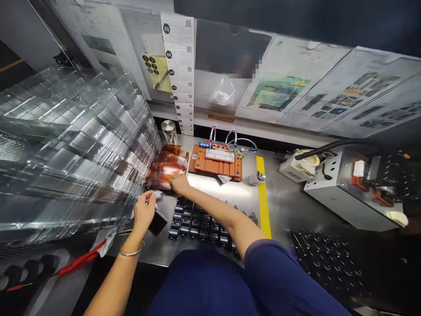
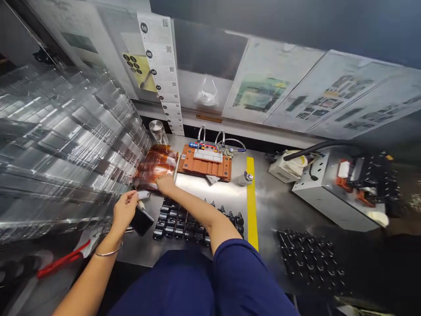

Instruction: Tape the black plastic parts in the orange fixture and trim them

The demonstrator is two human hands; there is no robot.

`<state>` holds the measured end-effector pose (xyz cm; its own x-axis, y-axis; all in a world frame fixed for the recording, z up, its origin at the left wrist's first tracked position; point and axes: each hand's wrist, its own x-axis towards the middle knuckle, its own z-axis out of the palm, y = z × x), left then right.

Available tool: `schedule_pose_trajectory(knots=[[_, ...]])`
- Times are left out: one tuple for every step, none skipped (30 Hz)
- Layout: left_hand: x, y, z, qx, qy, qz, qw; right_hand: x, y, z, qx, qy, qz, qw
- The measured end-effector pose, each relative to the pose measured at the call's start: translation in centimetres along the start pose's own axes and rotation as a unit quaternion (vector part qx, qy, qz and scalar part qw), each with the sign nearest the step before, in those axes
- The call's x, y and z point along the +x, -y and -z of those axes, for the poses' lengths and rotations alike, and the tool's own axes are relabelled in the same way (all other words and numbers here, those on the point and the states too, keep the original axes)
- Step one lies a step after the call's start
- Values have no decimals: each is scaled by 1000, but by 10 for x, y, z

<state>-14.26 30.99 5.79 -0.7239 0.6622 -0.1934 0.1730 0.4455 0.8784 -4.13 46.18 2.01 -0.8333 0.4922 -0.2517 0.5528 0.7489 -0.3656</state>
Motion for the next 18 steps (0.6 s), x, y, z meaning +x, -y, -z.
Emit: schedule_pose_trajectory(knots=[[3, 0, -4, -41, -17, 70, 997, 0, -3, 1, 12, -2, 0, 1000], [7, -3, -7, -84, -27, 131, 987, -1, -6, 1, 25, -5, -1, 1000], [12, -6, -9, -125, -26, 184, 975, -1, -8, 1, 41, -7, -3, 999], [19, -11, -11, -161, -17, 228, 960, -2, -11, 1, 60, -10, -6, 998], [26, -15, -12, -186, 0, 262, 947, -2, -14, 1, 81, -13, -11, 997], [34, -20, -13, -196, 14, 282, 939, -2, -17, 0, 104, -18, -17, 994], [41, -24, -14, -184, 12, 284, 941, -2, -20, -1, 130, -23, -24, 991], [48, -26, -15, -148, -11, 263, 953, -1, -24, -1, 157, -29, -32, 987], [54, -28, -17, -91, -54, 216, 971, 0, -28, -2, 187, -35, -41, 981], [58, -29, -20, -23, -107, 146, 983, 2, -33, -3, 217, -41, -49, 974], [62, -29, -23, 42, -157, 64, 985, 4, -37, -3, 248, -47, -59, 966], [64, -28, -27, 92, -191, -18, 977, 6, -41, -4, 279, -56, -69, 956], [66, -27, -33, 125, -199, -90, 968, 9, -45, -4, 309, -67, -80, 945], [69, -26, -40, 146, -180, -151, 961, 11, -49, -4, 339, -81, -92, 933], [73, -25, -49, 163, -139, -202, 956, 14, -53, -4, 367, -98, -103, 919], [78, -24, -58, 183, -85, -241, 949, 16, -56, -4, 393, -116, -116, 905], [84, -22, -67, 207, -25, -270, 940, 19, -59, -5, 417, -135, -129, 890], [90, -19, -76, 236, 33, -284, 929, 21, -62, -5, 436, -153, -143, 875]])
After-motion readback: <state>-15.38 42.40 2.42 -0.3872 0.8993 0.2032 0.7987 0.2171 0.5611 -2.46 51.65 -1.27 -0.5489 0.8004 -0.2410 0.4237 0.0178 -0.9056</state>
